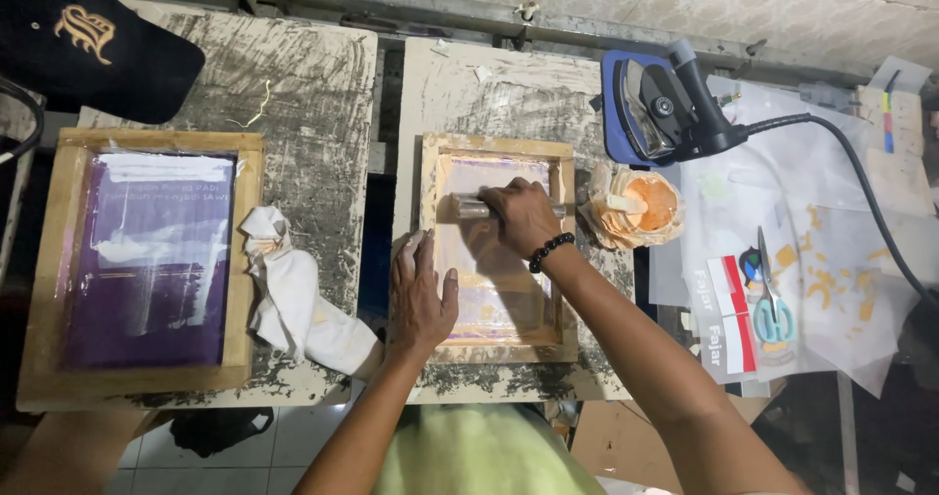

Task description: The person uses a squeegee to spread orange ink across a screen printing frame placed on a workbench. They repeatedly pull the squeegee across the mesh to ensure even coverage of the ink. A white cloth is used to wipe the squeegee and the frame edges during the process.

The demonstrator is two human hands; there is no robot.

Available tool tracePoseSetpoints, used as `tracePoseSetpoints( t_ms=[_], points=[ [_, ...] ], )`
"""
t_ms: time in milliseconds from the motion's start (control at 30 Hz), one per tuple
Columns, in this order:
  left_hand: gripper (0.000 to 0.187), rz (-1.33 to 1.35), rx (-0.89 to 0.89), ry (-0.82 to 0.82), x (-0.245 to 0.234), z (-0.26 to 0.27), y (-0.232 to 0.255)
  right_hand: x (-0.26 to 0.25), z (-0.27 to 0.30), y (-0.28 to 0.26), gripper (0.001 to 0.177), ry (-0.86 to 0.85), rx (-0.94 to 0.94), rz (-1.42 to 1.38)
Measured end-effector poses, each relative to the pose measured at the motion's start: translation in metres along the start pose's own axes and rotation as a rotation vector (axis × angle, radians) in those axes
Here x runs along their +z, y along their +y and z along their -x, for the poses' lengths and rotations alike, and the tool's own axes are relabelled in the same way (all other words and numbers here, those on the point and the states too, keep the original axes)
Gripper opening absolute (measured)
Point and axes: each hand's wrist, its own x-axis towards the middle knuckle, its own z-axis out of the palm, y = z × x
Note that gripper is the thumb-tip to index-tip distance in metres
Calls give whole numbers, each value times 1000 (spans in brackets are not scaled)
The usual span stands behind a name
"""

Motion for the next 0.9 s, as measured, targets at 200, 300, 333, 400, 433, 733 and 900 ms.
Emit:
tracePoseSetpoints(
  t_ms=[200, 300, 333, 400, 433, 733, 900],
  points=[
    [60, 48, 5, 30, 7, 3, -7, -1, 35, -20, 15, -52, -45, -35],
    [60, 16, 30, 48, 10, 1, -11, 1, 54, -29, 17, -78, -54, -55],
    [57, 33, 38, 68, 8, 2, -9, -3, 59, -34, 19, -88, -68, -66],
    [55, 51, 52, 91, 8, 4, -8, -15, 66, -41, 21, -95, -80, -72],
    [54, 50, 68, 109, 8, 5, -9, -23, 67, -43, 18, -131, -77, -82],
    [54, 41, 41, 84, 6, 4, -5, 34, 10, 29, 11, 13, 122, -15],
    [55, 54, 26, 78, 0, 3, -3, 22, 23, -7, 16, 54, 102, 30]
  ],
)
